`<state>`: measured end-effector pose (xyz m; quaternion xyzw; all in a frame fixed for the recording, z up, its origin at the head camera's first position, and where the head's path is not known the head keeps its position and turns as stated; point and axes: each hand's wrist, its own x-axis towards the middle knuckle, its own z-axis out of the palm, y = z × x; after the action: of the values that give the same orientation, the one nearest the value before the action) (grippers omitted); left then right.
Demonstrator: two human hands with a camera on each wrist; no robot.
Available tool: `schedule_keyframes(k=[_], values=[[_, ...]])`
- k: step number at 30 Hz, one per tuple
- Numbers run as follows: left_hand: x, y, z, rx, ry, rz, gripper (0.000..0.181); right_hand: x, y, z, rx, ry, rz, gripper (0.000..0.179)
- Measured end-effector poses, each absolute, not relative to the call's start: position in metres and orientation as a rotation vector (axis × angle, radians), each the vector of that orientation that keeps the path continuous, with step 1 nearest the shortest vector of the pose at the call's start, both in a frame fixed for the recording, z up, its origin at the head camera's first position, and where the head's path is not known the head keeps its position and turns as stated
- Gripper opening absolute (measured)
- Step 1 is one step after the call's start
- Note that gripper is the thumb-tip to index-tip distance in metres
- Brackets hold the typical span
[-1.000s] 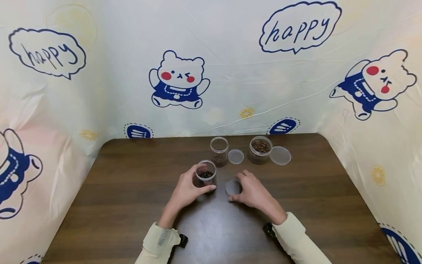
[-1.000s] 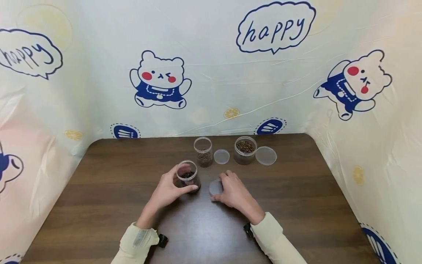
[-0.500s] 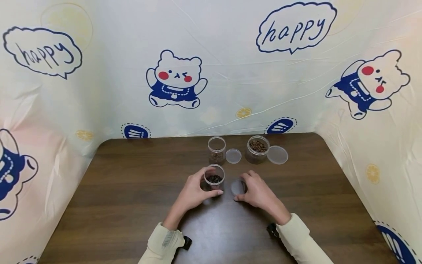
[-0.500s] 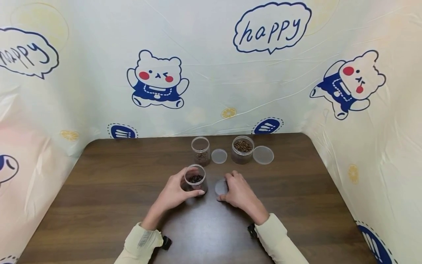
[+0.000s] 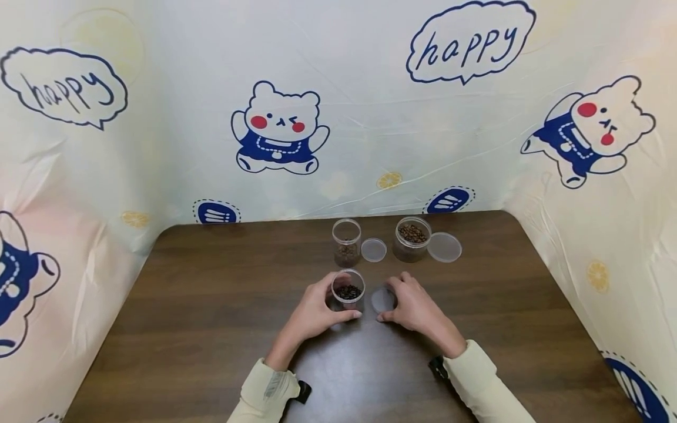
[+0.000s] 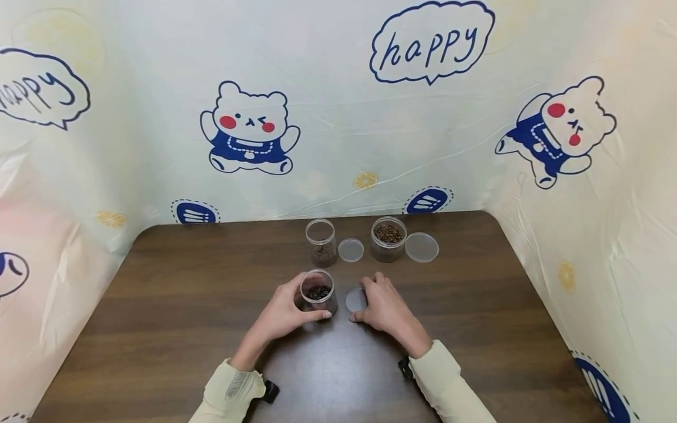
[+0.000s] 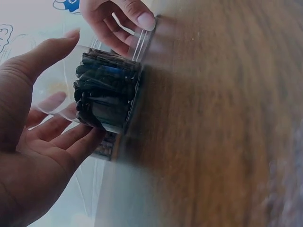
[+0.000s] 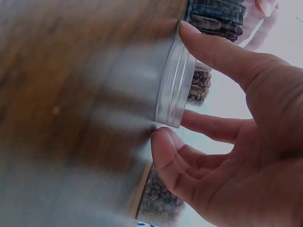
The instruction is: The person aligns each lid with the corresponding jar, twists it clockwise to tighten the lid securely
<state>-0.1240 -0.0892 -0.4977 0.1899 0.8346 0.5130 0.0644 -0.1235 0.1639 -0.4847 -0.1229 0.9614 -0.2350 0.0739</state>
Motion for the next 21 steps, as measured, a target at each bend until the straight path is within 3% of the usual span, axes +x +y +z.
schedule_keyframes(k=[21], values=[[-0.1247, -0.0902, -0.5012, 0.527, 2.436, 1.563, 0.079, -0.1266, 0.1682, -0.4818, -0.372, 2.810, -0.698, 0.083]])
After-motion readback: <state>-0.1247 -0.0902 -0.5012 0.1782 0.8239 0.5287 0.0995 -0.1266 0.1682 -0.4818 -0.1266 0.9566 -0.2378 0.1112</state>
